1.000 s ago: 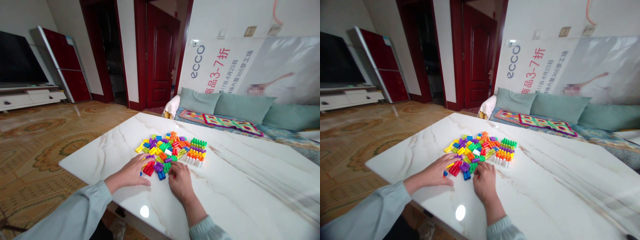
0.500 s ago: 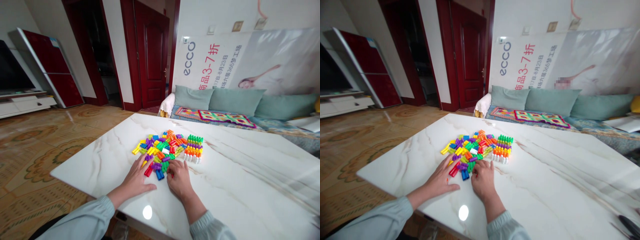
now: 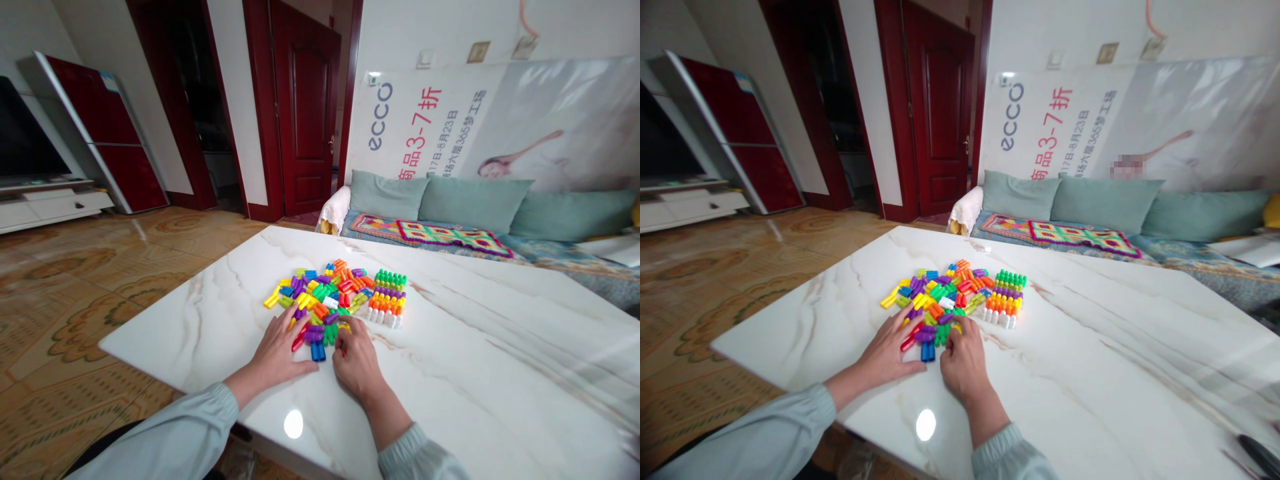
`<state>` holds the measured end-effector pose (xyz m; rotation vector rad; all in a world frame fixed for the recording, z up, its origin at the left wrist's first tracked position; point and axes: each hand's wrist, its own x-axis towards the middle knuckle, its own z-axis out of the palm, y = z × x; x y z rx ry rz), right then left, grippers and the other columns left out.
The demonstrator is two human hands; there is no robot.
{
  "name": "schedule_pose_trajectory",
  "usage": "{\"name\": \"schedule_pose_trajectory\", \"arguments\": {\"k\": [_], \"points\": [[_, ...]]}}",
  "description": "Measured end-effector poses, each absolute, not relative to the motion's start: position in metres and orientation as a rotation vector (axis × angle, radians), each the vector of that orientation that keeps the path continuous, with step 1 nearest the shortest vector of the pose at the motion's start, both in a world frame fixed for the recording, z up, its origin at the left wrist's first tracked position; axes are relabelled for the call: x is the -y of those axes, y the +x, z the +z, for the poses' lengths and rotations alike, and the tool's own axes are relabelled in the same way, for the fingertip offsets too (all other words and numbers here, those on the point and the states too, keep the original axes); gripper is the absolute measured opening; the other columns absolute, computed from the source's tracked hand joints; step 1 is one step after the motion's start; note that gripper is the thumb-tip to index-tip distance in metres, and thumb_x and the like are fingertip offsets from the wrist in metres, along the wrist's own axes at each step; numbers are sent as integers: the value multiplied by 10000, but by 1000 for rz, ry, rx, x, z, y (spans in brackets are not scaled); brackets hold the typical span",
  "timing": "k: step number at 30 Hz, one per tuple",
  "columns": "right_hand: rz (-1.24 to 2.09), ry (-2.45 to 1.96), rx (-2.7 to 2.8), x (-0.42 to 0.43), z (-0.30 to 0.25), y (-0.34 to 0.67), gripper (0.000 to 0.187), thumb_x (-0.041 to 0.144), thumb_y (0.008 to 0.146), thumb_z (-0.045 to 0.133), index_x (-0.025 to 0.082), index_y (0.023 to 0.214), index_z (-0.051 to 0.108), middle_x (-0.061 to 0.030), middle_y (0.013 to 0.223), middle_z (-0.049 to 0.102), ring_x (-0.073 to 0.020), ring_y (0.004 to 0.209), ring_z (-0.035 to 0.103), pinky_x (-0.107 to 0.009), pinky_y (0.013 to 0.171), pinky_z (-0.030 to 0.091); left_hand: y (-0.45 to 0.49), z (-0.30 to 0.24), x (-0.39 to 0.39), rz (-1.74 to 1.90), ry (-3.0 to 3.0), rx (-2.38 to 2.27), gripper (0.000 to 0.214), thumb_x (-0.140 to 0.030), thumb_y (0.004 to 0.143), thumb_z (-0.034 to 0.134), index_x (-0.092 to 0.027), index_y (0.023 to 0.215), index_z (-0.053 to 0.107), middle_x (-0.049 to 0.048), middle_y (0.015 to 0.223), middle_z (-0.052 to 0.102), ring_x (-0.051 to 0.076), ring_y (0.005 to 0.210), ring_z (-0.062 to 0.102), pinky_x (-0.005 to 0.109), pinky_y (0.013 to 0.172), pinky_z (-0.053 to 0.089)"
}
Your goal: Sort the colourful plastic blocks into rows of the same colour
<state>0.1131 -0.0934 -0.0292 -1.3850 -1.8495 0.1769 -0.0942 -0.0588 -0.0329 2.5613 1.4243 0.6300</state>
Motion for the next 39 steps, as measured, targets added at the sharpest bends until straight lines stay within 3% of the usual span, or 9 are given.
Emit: {"name": "schedule_pose_trajectory", "arguments": {"k": [5, 10, 15, 20, 25, 29, 34, 37, 39], "points": [[180, -1361, 1854, 93, -29, 114, 220, 6, 587, 479, 205, 656, 545, -97, 1133, 591, -258, 1093, 516, -406, 925, 438, -87, -27, 57, 726, 2619, -1345, 846, -500, 605, 793, -251, 1360, 501, 125, 1487, 366, 362, 1352, 354, 503, 1105, 335], [191, -1299, 1870, 90, -31, 115, 219, 27, 650, 516, 202, 768, 576, -87, 1070, 618, -240, 1033, 541, -384, 896, 445, -79, -17, 60, 815, 2636, -1235, 640, -344, 680, 738, -212, 1278, 553, 104, 1247, 591, 300, 1175, 515, 457, 1037, 424], [202, -1220, 1855, 87, -33, 115, 249, 21, 667, 506, 203, 824, 570, -77, 1037, 636, -227, 1008, 556, -376, 890, 447, -76, -17, 61, 794, 2687, -1111, 498, -178, 774, 584, -238, 1267, 559, 70, 1174, 628, 261, 1123, 539, 427, 1013, 447], [234, -1109, 1821, 85, -32, 113, 305, 5, 721, 439, 203, 909, 574, -77, 1066, 617, -200, 1038, 549, -356, 919, 445, -74, -18, 56, 802, 2760, -998, 577, 9, 750, 408, -224, 1247, 586, 64, 1136, 628, 213, 1102, 540, 389, 1033, 441], [106, -1253, 1651, 84, -31, 117, 206, 73, 793, 432, 198, 886, 567, -73, 982, 630, -209, 986, 558, -355, 884, 443, -72, -5, 56, 837, 2709, -1062, 510, -46, 777, 466, -260, 1216, 613, 57, 1185, 596, 223, 1137, 523, 405, 1044, 435], [102, -1499, 1471, 83, -33, 118, 144, 178, 848, 431, 200, 883, 569, -51, 871, 637, -205, 839, 601, -314, 728, 455, -70, 12, 52, 870, 2632, -1142, 497, -56, 701, 524, -248, 1140, 656, 66, 1262, 562, 249, 1199, 501, 416, 1060, 424], [172, -1610, 1385, 82, -33, 114, 152, 259, 879, 442, 207, 896, 583, -41, 844, 666, -185, 739, 631, -272, 628, 429, -36, 35, 6, 894, 2543, -1237, 350, -167, 767, 561, -221, 1095, 670, 69, 1203, 610, 249, 1165, 542, 415, 1060, 418], [173, -1607, 1370, 82, -33, 112, 153, 254, 880, 433, 211, 884, 580, -39, 835, 666, -186, 739, 632, -268, 627, 424, 0, 40, -36, 698, 2645, -1209, 511, -241, 751, 611, -176, 1257, 581, 117, 1301, 546, 265, 1218, 509, 399, 1085, 381], [201, -1602, 1364, 82, -33, 112, 140, 247, 879, 438, 215, 885, 574, -32, 828, 662, -182, 722, 628, -263, 612, 415, 25, 39, -64, 489, 2731, -1183, 653, -295, 724, 656, -166, 1346, 503, 150, 1418, 441, 312, 1336, 388, 426, 1118, 323]]}}
